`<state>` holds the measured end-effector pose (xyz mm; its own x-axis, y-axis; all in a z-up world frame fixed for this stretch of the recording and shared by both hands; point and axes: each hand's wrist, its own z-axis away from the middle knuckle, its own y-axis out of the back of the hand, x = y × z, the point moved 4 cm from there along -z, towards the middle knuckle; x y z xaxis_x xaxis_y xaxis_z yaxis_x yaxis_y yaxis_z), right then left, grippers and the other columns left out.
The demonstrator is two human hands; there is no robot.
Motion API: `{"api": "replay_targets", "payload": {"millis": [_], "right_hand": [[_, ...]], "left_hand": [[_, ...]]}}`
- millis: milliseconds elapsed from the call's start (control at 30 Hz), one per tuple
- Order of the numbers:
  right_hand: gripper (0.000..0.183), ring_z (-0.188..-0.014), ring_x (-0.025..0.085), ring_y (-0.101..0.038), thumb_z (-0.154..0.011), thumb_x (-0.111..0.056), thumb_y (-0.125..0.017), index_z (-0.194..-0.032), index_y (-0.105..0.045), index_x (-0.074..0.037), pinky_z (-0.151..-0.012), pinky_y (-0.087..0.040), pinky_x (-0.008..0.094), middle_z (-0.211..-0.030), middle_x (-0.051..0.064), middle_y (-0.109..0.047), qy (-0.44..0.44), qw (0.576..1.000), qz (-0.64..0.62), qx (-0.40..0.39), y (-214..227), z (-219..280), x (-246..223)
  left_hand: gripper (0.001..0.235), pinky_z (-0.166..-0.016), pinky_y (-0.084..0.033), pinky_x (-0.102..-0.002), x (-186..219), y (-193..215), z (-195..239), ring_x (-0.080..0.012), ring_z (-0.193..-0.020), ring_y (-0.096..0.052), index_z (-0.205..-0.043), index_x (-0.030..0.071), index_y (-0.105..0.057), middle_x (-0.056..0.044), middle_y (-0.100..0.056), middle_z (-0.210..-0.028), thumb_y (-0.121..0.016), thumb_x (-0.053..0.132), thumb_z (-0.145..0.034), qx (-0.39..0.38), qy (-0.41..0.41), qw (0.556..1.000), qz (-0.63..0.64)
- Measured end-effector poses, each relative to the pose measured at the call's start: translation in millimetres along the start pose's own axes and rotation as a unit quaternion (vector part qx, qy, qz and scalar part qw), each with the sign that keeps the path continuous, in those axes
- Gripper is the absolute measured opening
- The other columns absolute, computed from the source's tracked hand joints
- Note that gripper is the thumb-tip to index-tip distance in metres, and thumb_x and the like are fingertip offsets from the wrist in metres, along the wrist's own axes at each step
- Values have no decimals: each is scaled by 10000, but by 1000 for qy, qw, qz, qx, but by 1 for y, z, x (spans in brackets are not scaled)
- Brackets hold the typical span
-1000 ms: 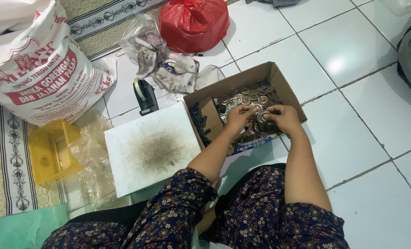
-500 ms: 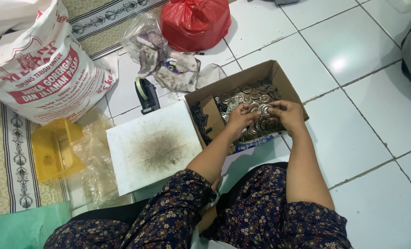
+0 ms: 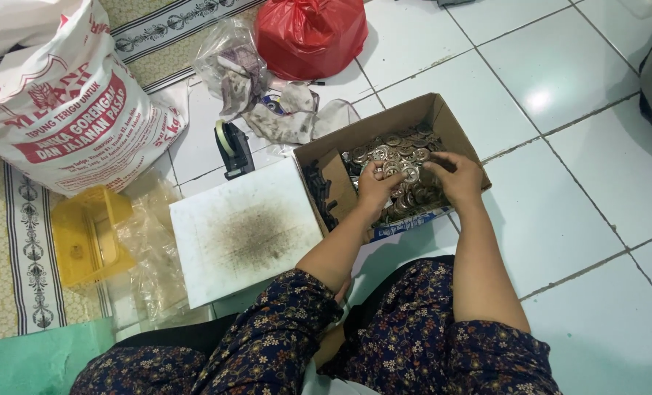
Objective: Assembling and packaging small metal components by picking them from a box, arranging them on a board, and placing them into plastic bags.
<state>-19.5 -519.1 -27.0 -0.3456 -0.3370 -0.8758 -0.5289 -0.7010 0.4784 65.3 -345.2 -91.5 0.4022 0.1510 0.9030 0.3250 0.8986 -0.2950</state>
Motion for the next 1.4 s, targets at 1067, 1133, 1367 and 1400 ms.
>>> {"api": "replay_targets", "payload": {"millis": [1067,1133,1367,1400], "right_hand": [[359,-719,242,-757,-789,-21,-843,-1138,-757,-19,-636,-631,323,-818,179,-749,12,943,-133,-304,-273,123,-91],[357,-711,235,-758,-793,-21,-835,-1141,-758,-24,-612,-629,319,-812,170,-747,21,942,-119,-313,-281,134,-104],[377,-850,290,-755,-826,-54,-820,-1196,-751,-69,-669,-638,380,-954,171,-770,61,954,-22,-292,-299,137,-124],[410,-944,358,-745,-847,-30,-796,-1251,-722,-28,-744,-642,421,-1045,226,-760,90,953,2,-288,-295,140,-134]], "left_hand": [[411,-808,-638,-399,65,278,148,-310,-1019,-722,-1190,80,-748,-167,-736,-1083,-872,203,-817,249,0,954,-166],[440,-822,-622,-383,72,291,155,-279,-1030,-725,-1197,118,-756,-138,-759,-1071,-887,231,-793,269,5,945,-188],[430,-732,-623,-344,91,316,154,-239,-915,-740,-1203,134,-739,-125,-758,-976,-864,219,-801,280,-19,926,-254],[388,-755,-617,-365,98,315,155,-267,-913,-745,-1193,106,-733,-141,-758,-981,-823,216,-832,279,-40,909,-308]]}}
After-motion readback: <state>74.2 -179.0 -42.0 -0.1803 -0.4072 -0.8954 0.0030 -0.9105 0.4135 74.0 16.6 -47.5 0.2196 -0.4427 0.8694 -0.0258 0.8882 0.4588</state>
